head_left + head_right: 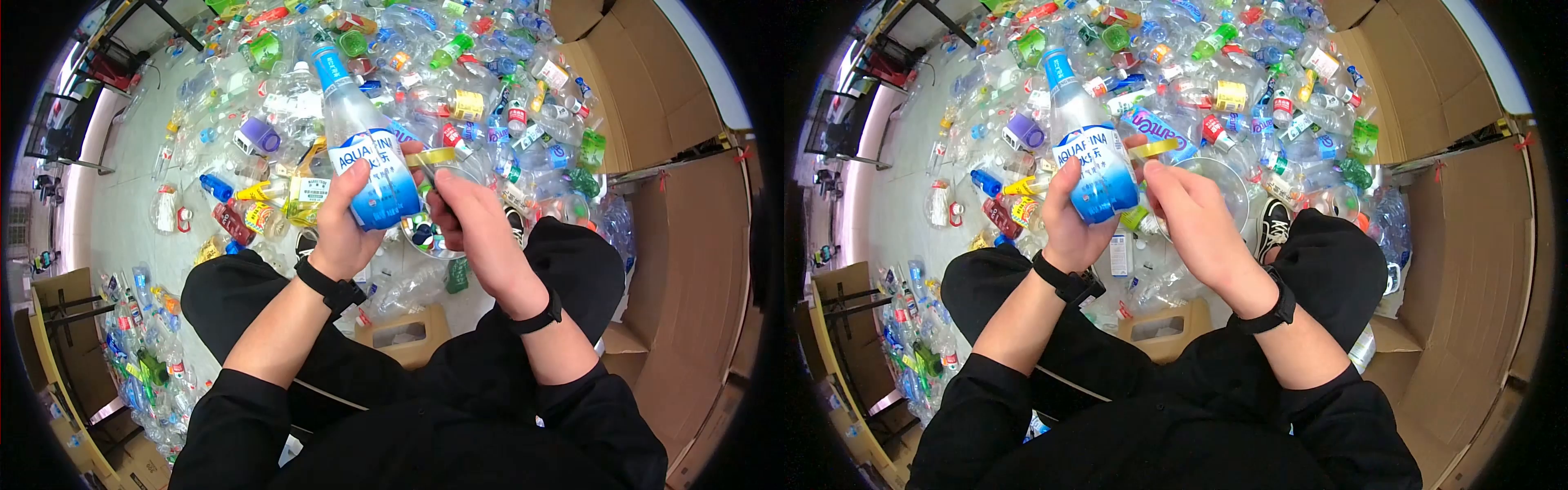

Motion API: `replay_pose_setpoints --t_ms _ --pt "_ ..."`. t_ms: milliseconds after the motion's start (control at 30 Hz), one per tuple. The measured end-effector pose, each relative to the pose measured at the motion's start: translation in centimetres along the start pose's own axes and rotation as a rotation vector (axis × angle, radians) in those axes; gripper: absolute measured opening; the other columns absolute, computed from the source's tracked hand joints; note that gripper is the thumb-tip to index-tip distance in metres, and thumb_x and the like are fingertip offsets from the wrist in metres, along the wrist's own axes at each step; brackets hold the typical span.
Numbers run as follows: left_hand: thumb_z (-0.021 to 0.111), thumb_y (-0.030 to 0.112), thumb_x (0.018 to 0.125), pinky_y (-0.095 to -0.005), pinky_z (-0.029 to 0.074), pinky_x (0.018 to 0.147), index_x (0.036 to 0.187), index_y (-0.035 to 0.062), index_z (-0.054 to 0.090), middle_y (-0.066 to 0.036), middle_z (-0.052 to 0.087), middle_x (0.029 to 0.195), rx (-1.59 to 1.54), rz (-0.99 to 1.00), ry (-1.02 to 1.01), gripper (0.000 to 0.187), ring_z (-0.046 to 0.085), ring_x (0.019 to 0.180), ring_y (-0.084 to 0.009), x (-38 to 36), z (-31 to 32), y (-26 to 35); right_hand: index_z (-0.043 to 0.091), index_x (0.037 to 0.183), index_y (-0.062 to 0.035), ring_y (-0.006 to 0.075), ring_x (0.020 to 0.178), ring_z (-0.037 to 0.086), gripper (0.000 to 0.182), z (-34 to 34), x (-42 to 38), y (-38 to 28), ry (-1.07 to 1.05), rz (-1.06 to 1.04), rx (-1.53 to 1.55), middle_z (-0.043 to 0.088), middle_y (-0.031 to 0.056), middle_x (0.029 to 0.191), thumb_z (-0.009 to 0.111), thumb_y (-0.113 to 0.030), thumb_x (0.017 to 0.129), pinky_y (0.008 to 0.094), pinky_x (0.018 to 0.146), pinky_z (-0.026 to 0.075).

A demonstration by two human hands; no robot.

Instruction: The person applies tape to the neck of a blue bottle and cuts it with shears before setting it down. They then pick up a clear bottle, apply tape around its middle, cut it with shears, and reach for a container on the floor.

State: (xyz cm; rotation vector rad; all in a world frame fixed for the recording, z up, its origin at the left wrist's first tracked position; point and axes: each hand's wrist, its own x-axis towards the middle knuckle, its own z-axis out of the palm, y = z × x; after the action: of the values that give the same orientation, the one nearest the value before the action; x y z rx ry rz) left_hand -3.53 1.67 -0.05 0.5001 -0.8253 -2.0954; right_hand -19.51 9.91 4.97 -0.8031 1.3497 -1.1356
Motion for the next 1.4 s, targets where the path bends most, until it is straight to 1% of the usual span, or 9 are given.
replay_pose_setpoints --t_ms 167,233,300,367,600,833,1133,1200,1400 --pt "0.059 0.051 0.097 -0.0477 0.045 0.113 0.150 -0.0002 0.041 -0.026 0.054 0.146 -0.039 0.001 0.040 0.076 0.060 0.129 -0.0377 0.1 0.5 0.3 0.062 0.092 -0.0005 0.0074 0.074 0.047 0.027 -0.9 0.4 -0.2 0.141 -0.176 -0.210 0.055 -0.0012 0.080 0.073 -0.025 0.095 0.0265 0.062 0.037" --pt "0.059 0.051 0.097 -0.0479 0.045 0.113 0.151 -0.0005 0.040 -0.026 0.054 0.147 -0.040 -0.004 0.032 0.077 0.059 0.130 -0.0381 0.0 0.5 0.3 0.061 0.101 0.0007 0.0081 0.073 0.049 0.031 -0.9 1.0 0.1 0.408 -0.459 -0.325 0.058 0.0005 0.085 0.081 -0.015 0.084 0.0257 0.061 0.040" --pt "0.060 0.051 0.096 -0.0481 0.045 0.114 0.151 -0.0011 0.039 -0.026 0.053 0.147 -0.054 -0.021 -0.013 0.078 0.058 0.132 -0.0392 0.0 0.6 0.3 0.060 0.111 0.0017 0.0098 0.078 0.056 0.038 -1.6 1.3 -0.3 0.406 -0.407 -0.480 0.064 0.0041 0.092 0.081 -0.010 0.082 0.0274 0.067 0.046" --pt "0.060 0.051 0.096 -0.0486 0.045 0.114 0.151 -0.0010 0.039 -0.026 0.053 0.147 -0.056 -0.034 -0.030 0.079 0.057 0.132 -0.0398 -0.1 0.6 0.3 0.064 0.111 0.0021 0.0121 0.084 0.063 0.036 -2.0 2.1 0.5 0.399 -0.629 -0.518 0.069 0.0070 0.096 0.080 -0.008 0.082 0.0285 0.071 0.049" --pt "0.061 0.050 0.097 -0.0485 0.051 0.107 0.152 0.0012 0.039 -0.025 0.047 0.153 -0.169 -0.060 -0.096 0.076 0.061 0.126 -0.0379 -0.4 1.0 0.5 0.069 0.103 0.0048 0.0144 0.090 0.067 0.024 -1.8 1.5 -0.2 0.367 -0.494 -0.350 0.071 0.0081 0.095 0.080 -0.007 0.085 0.0305 0.077 0.052" --pt "0.062 0.054 0.096 -0.0447 0.057 0.091 0.150 0.0008 0.040 -0.025 0.046 0.155 -0.018 -0.041 -0.072 0.079 0.067 0.109 -0.0342 -0.2 0.1 1.0 0.073 0.104 0.0025 0.0049 0.082 0.059 0.023 -2.5 2.0 0.1 0.365 -0.389 -0.204 0.069 -0.0012 0.090 0.082 -0.010 0.087 0.0217 0.072 0.046" --pt "0.062 0.055 0.095 -0.0512 0.049 0.110 0.147 -0.0038 0.042 -0.027 0.062 0.134 -0.073 -0.123 -0.126 0.081 0.063 0.125 -0.0408 -0.6 -0.1 0.5 0.068 0.107 -0.0022 0.0021 0.073 0.049 0.025 -1.2 1.9 0.7 0.278 -0.178 0.015 0.057 -0.0072 0.081 0.081 -0.011 0.089 0.0215 0.065 0.040" --pt "0.063 0.055 0.095 -0.0501 0.045 0.116 0.148 -0.0042 0.041 -0.025 0.059 0.137 0.045 -0.088 -0.126 0.082 0.061 0.128 -0.0397 -0.7 0.2 0.5 0.065 0.103 -0.0039 0.0012 0.069 0.045 0.023 -1.7 1.8 0.7 0.288 -0.121 0.303 0.052 -0.0080 0.079 0.080 -0.010 0.087 0.0213 0.061 0.035" --pt "0.065 0.052 0.094 -0.0472 0.043 0.118 0.149 -0.0051 0.040 -0.024 0.051 0.148 0.095 -0.011 -0.127 0.082 0.056 0.135 -0.0374 -0.3 0.6 0.3 0.066 0.103 -0.0031 0.0014 0.068 0.043 0.028 -1.5 1.9 0.5 0.398 -0.321 -0.032 0.053 -0.0060 0.082 0.083 -0.012 0.082 0.0205 0.061 0.034"
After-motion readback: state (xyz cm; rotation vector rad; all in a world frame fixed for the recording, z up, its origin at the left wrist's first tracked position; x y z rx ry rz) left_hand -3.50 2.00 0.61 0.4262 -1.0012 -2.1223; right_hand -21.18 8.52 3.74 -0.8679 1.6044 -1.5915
